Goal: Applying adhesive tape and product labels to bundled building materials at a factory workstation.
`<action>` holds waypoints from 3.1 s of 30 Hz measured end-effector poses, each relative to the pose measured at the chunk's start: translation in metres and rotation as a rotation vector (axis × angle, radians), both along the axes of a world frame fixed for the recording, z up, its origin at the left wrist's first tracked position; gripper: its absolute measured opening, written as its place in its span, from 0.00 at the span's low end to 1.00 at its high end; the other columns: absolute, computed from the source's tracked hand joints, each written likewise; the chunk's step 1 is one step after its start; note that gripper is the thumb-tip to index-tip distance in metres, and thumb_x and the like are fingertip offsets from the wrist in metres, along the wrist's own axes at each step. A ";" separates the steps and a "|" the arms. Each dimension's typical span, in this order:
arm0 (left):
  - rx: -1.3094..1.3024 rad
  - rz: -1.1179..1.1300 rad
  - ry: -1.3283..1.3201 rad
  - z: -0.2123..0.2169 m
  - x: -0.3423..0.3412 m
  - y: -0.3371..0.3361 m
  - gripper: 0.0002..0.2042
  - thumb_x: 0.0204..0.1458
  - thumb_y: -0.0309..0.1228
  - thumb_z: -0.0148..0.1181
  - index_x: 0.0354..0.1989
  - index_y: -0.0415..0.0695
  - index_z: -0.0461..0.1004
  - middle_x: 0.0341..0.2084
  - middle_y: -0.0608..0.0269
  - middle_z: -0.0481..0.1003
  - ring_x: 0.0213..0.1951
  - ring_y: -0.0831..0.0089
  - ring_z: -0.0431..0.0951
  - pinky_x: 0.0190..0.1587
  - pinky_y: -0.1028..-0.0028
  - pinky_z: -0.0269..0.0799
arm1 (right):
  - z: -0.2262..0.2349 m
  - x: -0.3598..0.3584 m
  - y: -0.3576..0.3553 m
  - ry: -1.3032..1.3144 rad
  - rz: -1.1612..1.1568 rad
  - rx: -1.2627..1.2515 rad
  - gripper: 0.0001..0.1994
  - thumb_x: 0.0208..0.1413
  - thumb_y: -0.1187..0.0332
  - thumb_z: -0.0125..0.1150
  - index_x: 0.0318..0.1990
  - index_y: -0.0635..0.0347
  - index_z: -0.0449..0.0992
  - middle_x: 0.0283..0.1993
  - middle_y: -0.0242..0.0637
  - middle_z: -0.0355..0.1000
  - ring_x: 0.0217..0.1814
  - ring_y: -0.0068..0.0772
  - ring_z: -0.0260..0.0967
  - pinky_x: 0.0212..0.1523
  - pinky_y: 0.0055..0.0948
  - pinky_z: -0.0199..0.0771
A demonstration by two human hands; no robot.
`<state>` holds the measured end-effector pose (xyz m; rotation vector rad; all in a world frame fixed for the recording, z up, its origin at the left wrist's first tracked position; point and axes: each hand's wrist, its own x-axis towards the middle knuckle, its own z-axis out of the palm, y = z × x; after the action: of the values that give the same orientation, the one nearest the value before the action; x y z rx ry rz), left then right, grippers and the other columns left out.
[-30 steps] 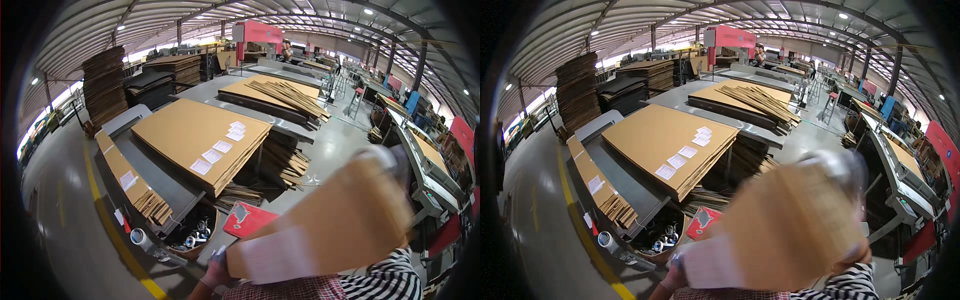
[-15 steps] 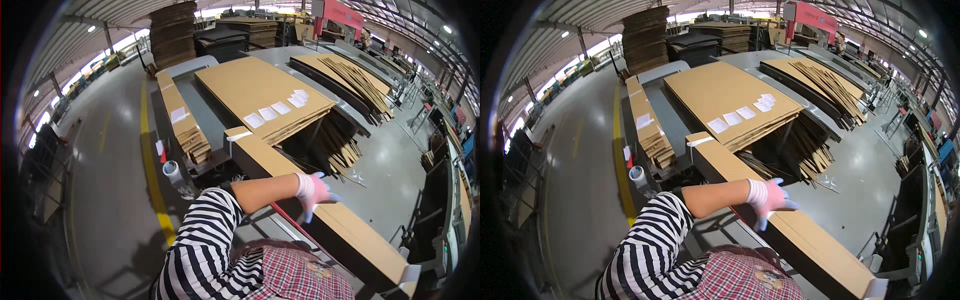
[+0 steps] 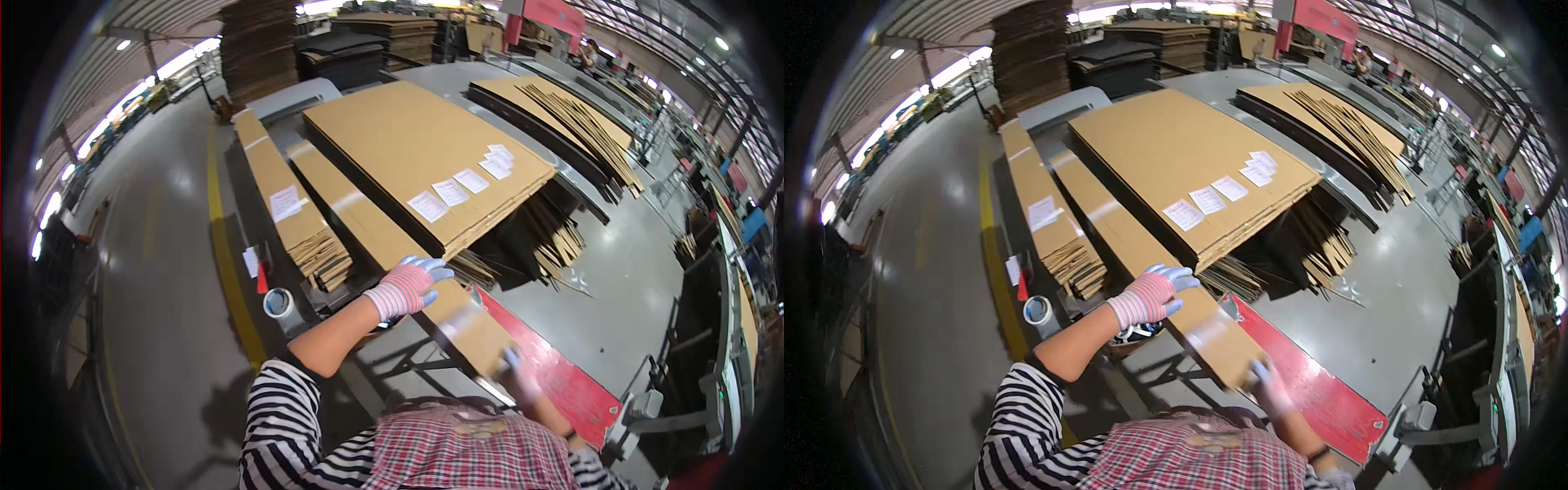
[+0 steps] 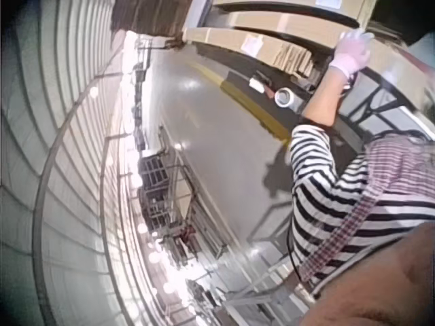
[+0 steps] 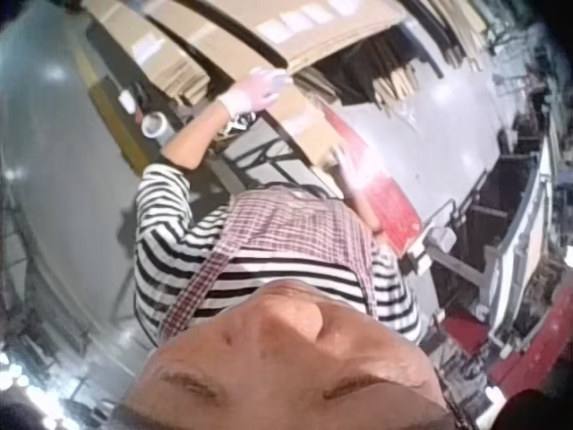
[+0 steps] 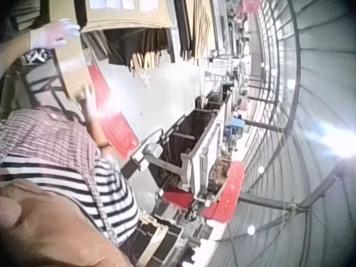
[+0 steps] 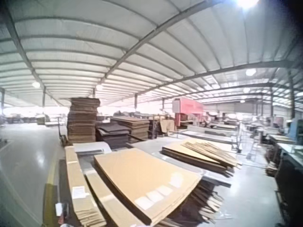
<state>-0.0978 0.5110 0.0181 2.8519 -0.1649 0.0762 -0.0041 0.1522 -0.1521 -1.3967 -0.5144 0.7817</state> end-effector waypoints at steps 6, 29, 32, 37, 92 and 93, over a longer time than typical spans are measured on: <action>0.288 0.426 0.343 -0.049 0.031 0.057 0.44 0.40 0.68 0.58 0.67 0.60 0.61 0.69 0.58 0.54 0.71 0.49 0.44 0.67 0.40 0.37 | 0.082 0.065 0.151 -0.184 0.049 -0.320 0.18 0.59 0.64 0.62 0.55 0.57 0.70 0.40 0.40 0.73 0.39 0.33 0.75 0.37 0.35 0.79; 0.254 0.465 0.108 -0.068 0.187 0.109 0.30 0.54 0.47 0.57 0.63 0.46 0.64 0.63 0.50 0.62 0.65 0.49 0.58 0.68 0.50 0.47 | 0.029 0.225 0.025 -0.807 0.495 -0.364 0.33 0.56 0.52 0.59 0.63 0.63 0.60 0.36 0.52 0.73 0.39 0.55 0.71 0.43 0.48 0.70; 0.335 0.389 0.095 -0.088 0.186 0.144 0.28 0.54 0.45 0.56 0.62 0.44 0.65 0.61 0.49 0.64 0.64 0.50 0.60 0.66 0.52 0.51 | 0.051 0.221 0.055 -0.530 0.465 -0.376 0.30 0.56 0.59 0.61 0.61 0.65 0.61 0.34 0.48 0.71 0.38 0.50 0.71 0.44 0.43 0.70; 0.050 0.467 -0.016 -0.088 0.184 0.171 0.16 0.55 0.37 0.58 0.52 0.51 0.76 0.52 0.51 0.71 0.54 0.51 0.68 0.60 0.59 0.62 | 0.031 0.177 0.168 0.570 -0.194 0.089 0.20 0.67 0.58 0.50 0.59 0.60 0.60 0.52 0.40 0.67 0.49 0.33 0.69 0.49 0.31 0.71; -1.749 1.045 -0.245 -0.268 0.097 -0.065 0.20 0.46 0.43 0.73 0.38 0.43 0.74 0.28 0.73 0.73 0.28 0.83 0.68 0.33 0.80 0.66 | 0.045 0.304 0.246 -0.973 0.808 -0.653 0.18 0.56 0.66 0.59 0.53 0.65 0.71 0.49 0.53 0.72 0.52 0.53 0.70 0.52 0.41 0.71; -1.860 0.955 -0.268 -0.263 0.108 -0.065 0.20 0.45 0.43 0.74 0.37 0.43 0.74 0.28 0.74 0.73 0.28 0.84 0.68 0.32 0.79 0.66 | 0.058 0.291 0.227 -0.984 0.573 -0.568 0.20 0.57 0.66 0.60 0.55 0.66 0.69 0.55 0.55 0.70 0.58 0.55 0.67 0.57 0.42 0.68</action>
<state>0.0103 0.4465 -0.2446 0.8525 0.7809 0.4735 0.2866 0.3795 -0.0937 -2.1898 -1.5965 0.6609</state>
